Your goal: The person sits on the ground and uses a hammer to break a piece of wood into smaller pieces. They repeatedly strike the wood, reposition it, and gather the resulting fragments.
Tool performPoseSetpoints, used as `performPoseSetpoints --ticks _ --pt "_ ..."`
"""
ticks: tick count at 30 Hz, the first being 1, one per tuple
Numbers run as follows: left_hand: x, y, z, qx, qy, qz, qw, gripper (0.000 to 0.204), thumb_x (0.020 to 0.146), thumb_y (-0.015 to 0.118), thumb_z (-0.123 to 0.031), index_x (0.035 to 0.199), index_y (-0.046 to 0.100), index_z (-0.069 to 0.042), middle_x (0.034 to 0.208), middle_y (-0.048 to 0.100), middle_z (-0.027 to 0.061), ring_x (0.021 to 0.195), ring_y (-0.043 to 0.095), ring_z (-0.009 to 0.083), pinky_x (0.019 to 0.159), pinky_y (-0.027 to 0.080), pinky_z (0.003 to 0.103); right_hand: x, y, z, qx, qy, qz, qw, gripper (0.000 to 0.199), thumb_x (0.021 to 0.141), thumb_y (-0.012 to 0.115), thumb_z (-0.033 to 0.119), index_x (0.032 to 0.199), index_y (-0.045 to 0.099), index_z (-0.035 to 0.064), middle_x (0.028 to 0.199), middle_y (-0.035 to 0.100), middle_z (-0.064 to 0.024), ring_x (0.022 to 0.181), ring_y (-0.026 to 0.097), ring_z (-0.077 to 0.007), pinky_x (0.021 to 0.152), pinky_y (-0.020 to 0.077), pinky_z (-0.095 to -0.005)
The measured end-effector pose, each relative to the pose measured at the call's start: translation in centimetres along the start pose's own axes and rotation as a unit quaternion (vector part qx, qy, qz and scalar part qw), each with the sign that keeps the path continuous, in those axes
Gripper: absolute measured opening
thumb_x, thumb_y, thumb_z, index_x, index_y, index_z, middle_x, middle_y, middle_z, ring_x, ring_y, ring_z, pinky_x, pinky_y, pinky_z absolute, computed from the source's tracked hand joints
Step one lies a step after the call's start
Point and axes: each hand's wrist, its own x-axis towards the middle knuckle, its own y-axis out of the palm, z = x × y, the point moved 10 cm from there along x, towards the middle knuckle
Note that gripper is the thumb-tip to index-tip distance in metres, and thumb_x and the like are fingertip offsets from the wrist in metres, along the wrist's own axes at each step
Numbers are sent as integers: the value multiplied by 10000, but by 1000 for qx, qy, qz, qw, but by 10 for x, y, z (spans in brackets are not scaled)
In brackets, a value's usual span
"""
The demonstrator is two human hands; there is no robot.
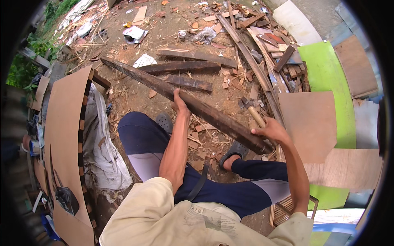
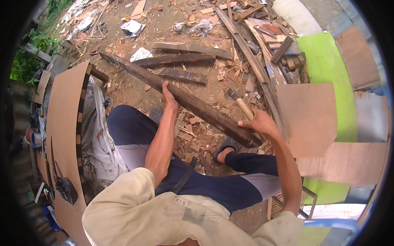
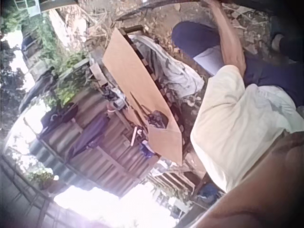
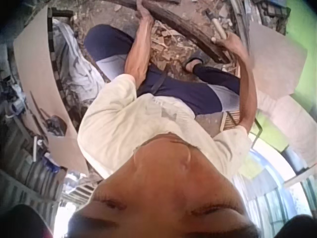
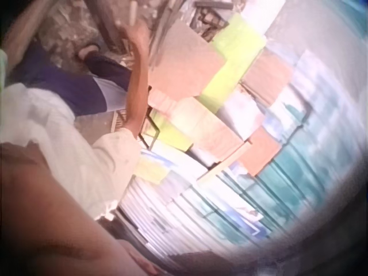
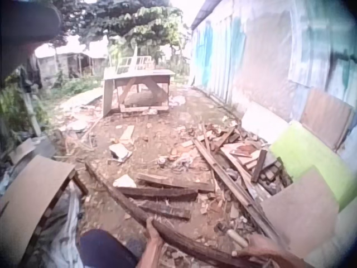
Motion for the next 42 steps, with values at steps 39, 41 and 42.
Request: performPoseSetpoints --ticks 39,41,42 --pt "-17 35 72 -129 -183 128 966 378 788 584 -464 962 550 -129 941 584 92 883 577 286 834 482 497 -22 3 -55 -109 6 -261 959 580 746 828 415 1048 550 5 843 671 -257 872 655 -457 744 485 -530" --pt "-16 30 75 -141 -182 110 967 389 792 557 -478 965 550 -130 944 582 94 866 574 284 819 483 500 -22 6 -59 -108 11 -266 958 574 747 827 417 1044 555 8 842 673 -254 865 657 -453 741 487 -529" --pt "-18 28 78 -156 -185 102 965 398 795 540 -487 968 548 -130 943 581 93 854 573 284 810 484 500 -22 7 -62 -108 13 -269 957 571 748 826 418 1042 557 9 841 674 -253 862 658 -452 739 488 -528"
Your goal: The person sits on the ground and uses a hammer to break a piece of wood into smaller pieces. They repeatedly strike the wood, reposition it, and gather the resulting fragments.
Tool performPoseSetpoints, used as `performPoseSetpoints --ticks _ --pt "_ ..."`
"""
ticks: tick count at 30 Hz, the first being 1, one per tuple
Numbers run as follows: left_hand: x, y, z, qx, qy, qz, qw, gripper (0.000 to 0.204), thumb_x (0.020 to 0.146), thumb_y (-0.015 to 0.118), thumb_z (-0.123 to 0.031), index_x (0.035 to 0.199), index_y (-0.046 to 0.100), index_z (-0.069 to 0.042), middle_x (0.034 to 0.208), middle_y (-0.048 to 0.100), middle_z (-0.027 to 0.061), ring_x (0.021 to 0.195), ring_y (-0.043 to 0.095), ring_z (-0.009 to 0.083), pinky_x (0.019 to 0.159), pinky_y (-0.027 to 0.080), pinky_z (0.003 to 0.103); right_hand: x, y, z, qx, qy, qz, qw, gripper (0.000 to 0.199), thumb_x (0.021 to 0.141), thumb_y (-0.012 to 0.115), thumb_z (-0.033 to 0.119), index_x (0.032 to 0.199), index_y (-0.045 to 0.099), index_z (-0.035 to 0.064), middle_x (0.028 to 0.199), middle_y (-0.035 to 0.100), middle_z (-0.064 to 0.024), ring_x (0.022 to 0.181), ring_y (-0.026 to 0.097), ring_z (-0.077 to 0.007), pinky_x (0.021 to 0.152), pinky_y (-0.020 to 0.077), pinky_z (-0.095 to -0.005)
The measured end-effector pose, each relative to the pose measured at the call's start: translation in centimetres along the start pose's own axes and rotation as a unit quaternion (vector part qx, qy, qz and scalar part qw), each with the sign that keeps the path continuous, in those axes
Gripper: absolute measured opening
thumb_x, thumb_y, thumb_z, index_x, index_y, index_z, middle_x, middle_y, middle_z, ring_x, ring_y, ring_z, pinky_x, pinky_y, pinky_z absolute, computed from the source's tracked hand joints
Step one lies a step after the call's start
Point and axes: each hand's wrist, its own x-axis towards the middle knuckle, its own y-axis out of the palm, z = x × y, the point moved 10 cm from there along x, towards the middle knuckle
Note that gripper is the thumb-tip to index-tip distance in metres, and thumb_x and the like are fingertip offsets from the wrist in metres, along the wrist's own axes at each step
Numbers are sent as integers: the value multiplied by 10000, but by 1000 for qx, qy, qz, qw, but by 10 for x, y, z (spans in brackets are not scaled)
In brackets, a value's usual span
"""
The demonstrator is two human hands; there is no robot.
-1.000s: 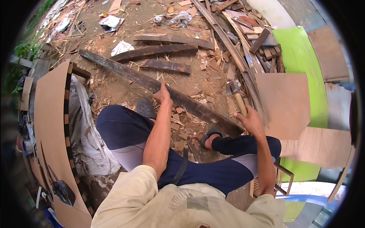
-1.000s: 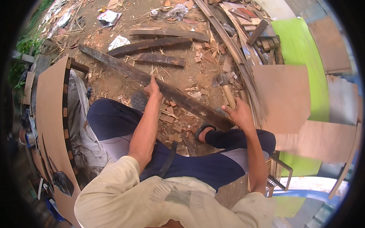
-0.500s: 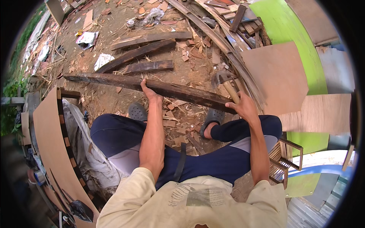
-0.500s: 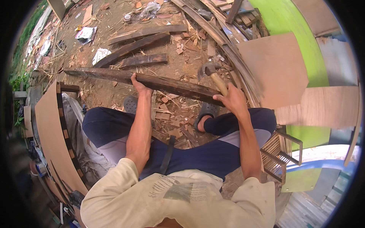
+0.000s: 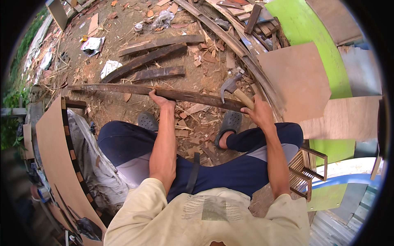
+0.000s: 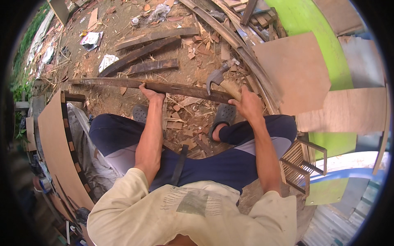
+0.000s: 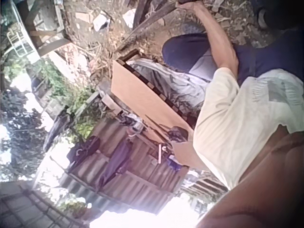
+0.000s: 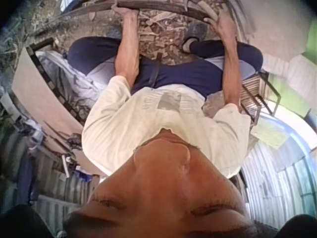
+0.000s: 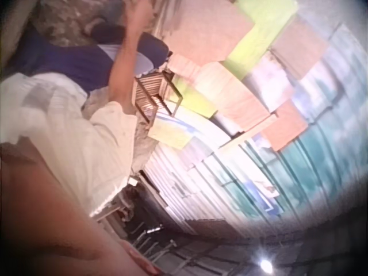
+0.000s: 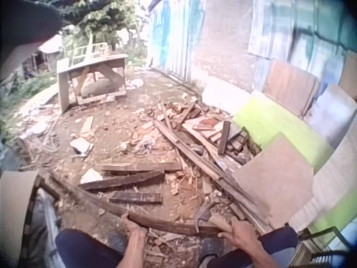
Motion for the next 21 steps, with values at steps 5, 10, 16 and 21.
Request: performPoseSetpoints --ticks 5,10,16,21 --pt "0 8 -8 -33 27 67 997 650 849 421 -730 1042 549 -123 932 579 94 810 579 277 756 487 479 6 -2 -1 -2 -12 -38 999 558 752 825 420 1037 567 16 840 680 -239 854 663 -442 740 497 -521" --pt "-9 23 -14 23 56 57 997 931 795 284 -933 1192 533 -127 994 590 114 886 589 276 819 488 487 10 -7 -12 55 17 -35 998 545 759 826 430 1003 585 6 862 689 -240 863 671 -431 742 503 -497" --pt "-9 25 -16 -2 54 31 998 900 808 230 -920 1104 598 -154 977 604 91 899 579 285 845 477 553 18 -34 -35 116 44 -81 989 537 790 805 417 1041 630 -25 875 689 -258 864 693 -391 756 516 -447" --pt "-2 24 -9 -44 26 62 997 922 791 222 -935 1063 606 -142 965 606 96 908 578 296 861 469 581 21 -32 -78 334 96 -69 935 522 839 786 407 1031 644 -57 899 708 -167 829 694 -242 734 528 -373"
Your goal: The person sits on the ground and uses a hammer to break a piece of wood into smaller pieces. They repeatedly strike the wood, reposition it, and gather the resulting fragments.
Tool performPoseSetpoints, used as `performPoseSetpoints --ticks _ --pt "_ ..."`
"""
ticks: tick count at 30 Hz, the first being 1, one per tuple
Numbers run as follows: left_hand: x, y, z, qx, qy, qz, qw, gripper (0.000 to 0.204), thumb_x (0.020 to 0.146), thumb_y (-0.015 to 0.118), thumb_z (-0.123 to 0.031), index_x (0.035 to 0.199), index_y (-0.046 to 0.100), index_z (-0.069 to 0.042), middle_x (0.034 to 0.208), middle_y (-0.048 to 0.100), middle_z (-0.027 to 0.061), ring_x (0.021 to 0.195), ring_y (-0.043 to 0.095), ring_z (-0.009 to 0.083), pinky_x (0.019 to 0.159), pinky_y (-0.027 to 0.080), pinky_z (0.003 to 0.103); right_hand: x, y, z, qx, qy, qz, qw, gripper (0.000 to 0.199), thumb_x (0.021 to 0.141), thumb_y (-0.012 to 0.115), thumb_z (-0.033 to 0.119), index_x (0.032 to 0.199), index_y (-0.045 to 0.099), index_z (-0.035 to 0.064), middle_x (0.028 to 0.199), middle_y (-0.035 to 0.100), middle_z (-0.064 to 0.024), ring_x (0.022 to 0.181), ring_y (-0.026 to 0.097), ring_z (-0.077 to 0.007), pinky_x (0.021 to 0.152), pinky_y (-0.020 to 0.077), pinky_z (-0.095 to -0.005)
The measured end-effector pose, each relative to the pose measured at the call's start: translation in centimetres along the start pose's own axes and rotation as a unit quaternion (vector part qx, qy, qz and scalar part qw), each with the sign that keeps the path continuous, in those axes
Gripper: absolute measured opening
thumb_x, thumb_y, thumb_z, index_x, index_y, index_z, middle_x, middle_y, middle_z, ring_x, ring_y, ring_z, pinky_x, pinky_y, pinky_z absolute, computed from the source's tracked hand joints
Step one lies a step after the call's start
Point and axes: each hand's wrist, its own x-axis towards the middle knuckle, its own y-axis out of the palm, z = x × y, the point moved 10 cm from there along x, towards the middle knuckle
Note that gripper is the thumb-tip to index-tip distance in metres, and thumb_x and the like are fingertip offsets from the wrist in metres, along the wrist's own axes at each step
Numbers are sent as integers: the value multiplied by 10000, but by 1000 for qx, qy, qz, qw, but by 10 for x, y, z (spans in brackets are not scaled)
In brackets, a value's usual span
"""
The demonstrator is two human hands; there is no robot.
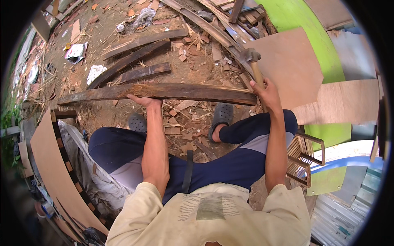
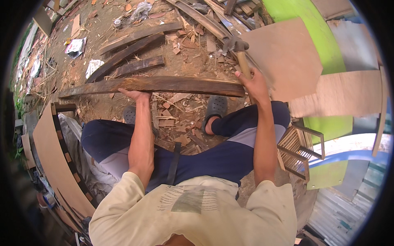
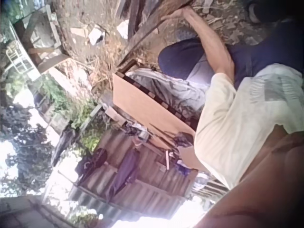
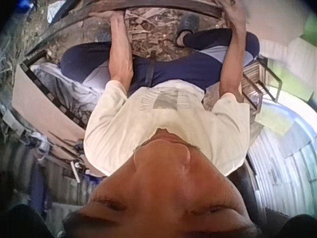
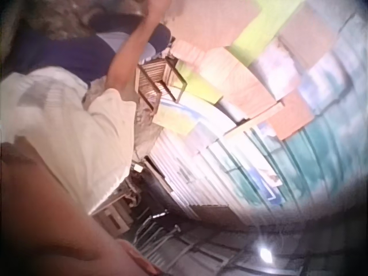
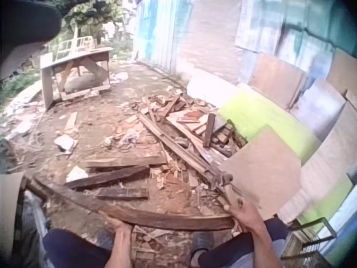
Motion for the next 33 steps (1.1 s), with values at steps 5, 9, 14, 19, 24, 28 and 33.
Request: performPoseSetpoints --ticks 5,9,14,19,24,28,33 --pt "-3 5 -7 51 -2 28 998 909 822 235 -906 1140 581 -128 1009 600 101 944 585 294 880 481 536 -1 4 -2 167 57 45 983 529 826 808 417 1049 637 -31 879 649 -72 794 608 -181 709 497 -315" --pt "-9 12 -3 96 1 3 995 801 852 347 -844 1086 577 -114 980 594 98 908 584 283 841 477 524 7 2 -35 89 58 48 993 624 767 856 414 1119 606 -37 895 610 -49 801 565 -190 753 474 -302" --pt "-18 5 -14 115 16 -29 993 700 895 386 -750 1077 559 -97 1010 572 107 939 565 292 842 466 530 -14 32 -27 113 54 134 983 644 745 860 313 1196 587 -58 953 634 -98 873 590 -229 841 477 -355" --pt "-23 -11 -2 156 20 -56 986 637 907 418 -707 1034 573 -102 908 575 91 833 576 281 766 479 505 -37 44 -41 -10 41 180 983 577 767 818 193 1224 574 -63 1049 679 -155 957 635 -234 880 484 -358" --pt "-27 24 36 174 -18 -2 985 572 872 515 -676 1022 552 -125 886 560 77 817 586 271 742 497 468 -50 37 -105 23 100 198 975 549 786 797 170 1231 570 -60 1047 667 -167 949 622 -231 879 477 -354" --pt "-23 73 70 232 -24 46 971 676 855 531 -690 1122 550 -69 874 564 99 822 593 274 746 503 445 -71 22 -103 55 163 168 971 511 814 767 170 1227 571 -59 1057 662 -134 928 618 -228 850 485 -348" --pt "-32 142 149 294 -133 114 940 959 858 500 -765 1401 376 16 1221 534 204 1015 589 290 913 499 474 -95 -8 -122 109 225 89 964 448 828 772 184 1175 600 -40 994 655 -99 891 612 -195 825 479 -327"
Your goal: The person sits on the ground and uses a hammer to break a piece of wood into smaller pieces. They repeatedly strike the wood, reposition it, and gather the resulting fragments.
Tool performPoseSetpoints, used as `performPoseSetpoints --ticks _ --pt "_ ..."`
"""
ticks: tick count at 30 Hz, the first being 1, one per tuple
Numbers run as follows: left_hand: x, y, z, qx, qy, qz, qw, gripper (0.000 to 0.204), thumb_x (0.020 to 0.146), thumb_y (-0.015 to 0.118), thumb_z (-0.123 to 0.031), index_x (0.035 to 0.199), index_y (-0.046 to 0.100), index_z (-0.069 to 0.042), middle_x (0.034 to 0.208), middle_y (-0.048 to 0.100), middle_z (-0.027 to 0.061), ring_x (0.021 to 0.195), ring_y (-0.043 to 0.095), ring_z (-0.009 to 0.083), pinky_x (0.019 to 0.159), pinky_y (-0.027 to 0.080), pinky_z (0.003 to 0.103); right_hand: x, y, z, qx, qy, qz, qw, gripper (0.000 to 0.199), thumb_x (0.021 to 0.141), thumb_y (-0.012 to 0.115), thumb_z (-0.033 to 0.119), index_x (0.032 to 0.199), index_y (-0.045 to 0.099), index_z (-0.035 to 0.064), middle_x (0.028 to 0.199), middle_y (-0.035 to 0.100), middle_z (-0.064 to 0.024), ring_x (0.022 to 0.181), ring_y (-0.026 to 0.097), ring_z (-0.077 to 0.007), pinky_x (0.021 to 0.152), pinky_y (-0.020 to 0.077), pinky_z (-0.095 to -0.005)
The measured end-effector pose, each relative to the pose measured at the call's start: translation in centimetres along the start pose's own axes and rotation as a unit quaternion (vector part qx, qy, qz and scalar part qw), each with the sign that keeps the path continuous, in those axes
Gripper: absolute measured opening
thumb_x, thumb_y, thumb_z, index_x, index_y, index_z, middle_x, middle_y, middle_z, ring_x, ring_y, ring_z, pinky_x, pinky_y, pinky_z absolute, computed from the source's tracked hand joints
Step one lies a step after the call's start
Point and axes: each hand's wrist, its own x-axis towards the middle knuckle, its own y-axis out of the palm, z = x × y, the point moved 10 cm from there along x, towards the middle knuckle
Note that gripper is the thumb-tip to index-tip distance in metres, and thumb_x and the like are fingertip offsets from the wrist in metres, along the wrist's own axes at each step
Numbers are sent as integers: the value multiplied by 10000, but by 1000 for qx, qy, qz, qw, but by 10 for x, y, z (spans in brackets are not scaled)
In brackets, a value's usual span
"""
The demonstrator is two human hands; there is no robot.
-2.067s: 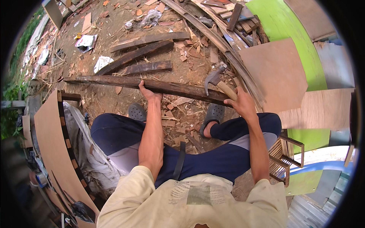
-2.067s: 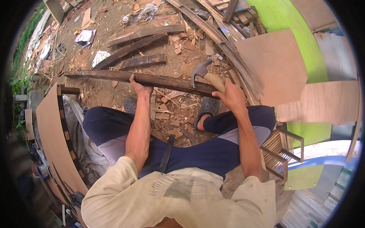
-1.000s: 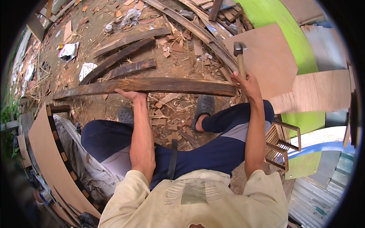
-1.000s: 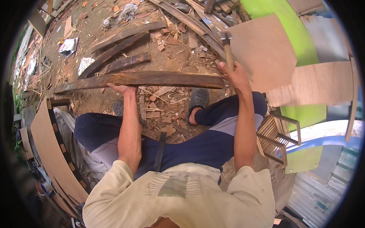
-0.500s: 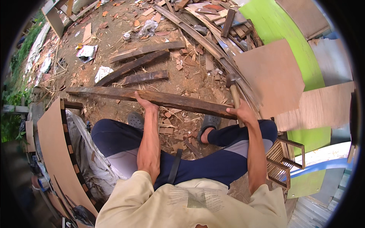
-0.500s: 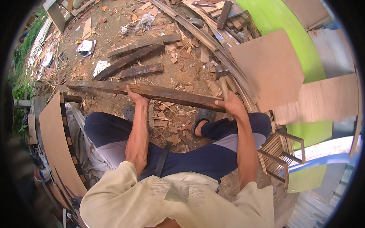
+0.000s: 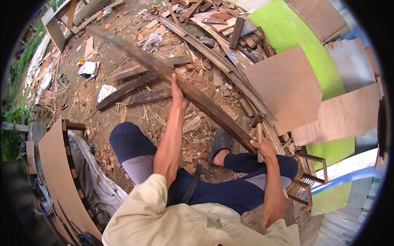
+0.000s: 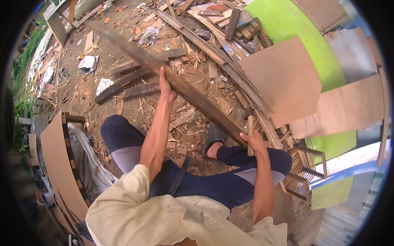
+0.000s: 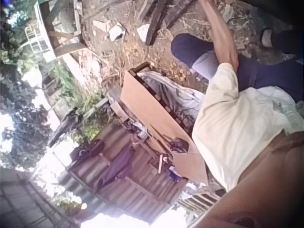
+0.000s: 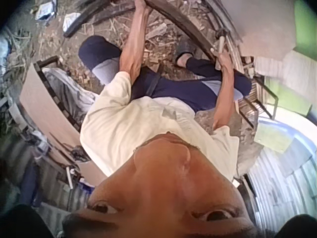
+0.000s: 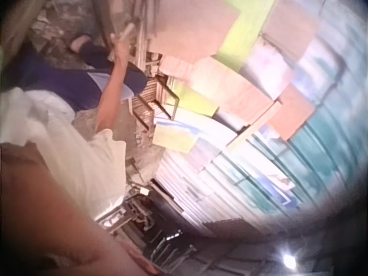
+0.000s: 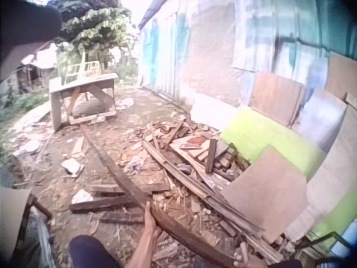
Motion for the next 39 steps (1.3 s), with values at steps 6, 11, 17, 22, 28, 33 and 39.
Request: performPoseSetpoints --ticks 6,11,17,22,28,33,39 --pt "22 16 42 168 -54 60 982 1179 833 412 -855 1573 59 -7 1615 170 216 1471 247 329 1191 227 479 39 2 -37 182 5 -66 981 305 833 771 115 1077 636 -12 928 662 -85 783 643 -209 687 516 -352" --pt "-19 -31 107 251 -56 -27 966 1011 888 501 -742 1534 303 10 1591 280 231 1466 288 342 1174 246 509 119 -35 -135 299 116 -196 927 320 892 680 50 1183 565 -12 1134 602 -149 985 635 -271 744 602 -474" --pt "-46 -80 149 309 -155 -22 938 971 919 450 -722 1584 176 -70 1599 271 205 1467 289 361 1179 242 507 153 -22 -140 466 138 -170 857 364 958 591 103 1304 505 28 1234 589 -169 1061 631 -368 882 563 -578" --pt "-55 -33 159 292 -155 45 943 894 973 437 -643 1565 195 -18 1562 347 217 1445 341 343 1186 274 465 175 -86 -157 489 75 -207 844 354 937 635 142 1233 516 -11 1055 653 -173 853 694 -344 716 590 -531" --pt "-73 -35 112 292 -54 -25 954 363 1007 591 -316 1089 633 34 786 630 55 576 584 109 484 455 254 158 -20 -119 341 108 -137 924 190 901 699 148 997 589 27 782 628 -91 564 599 -219 466 495 -374" --pt "-100 -12 70 392 -5 17 920 423 1003 577 -395 981 701 8 602 523 4 503 463 86 459 333 271 152 63 -95 214 154 43 964 143 913 667 138 866 592 26 615 573 -67 466 522 -197 442 464 -360" --pt "-127 46 37 494 90 31 864 625 959 573 -558 859 748 33 588 481 6 573 458 116 567 373 346 163 111 -120 168 218 115 955 134 929 591 122 840 589 21 559 541 -64 454 493 -192 432 439 -339"
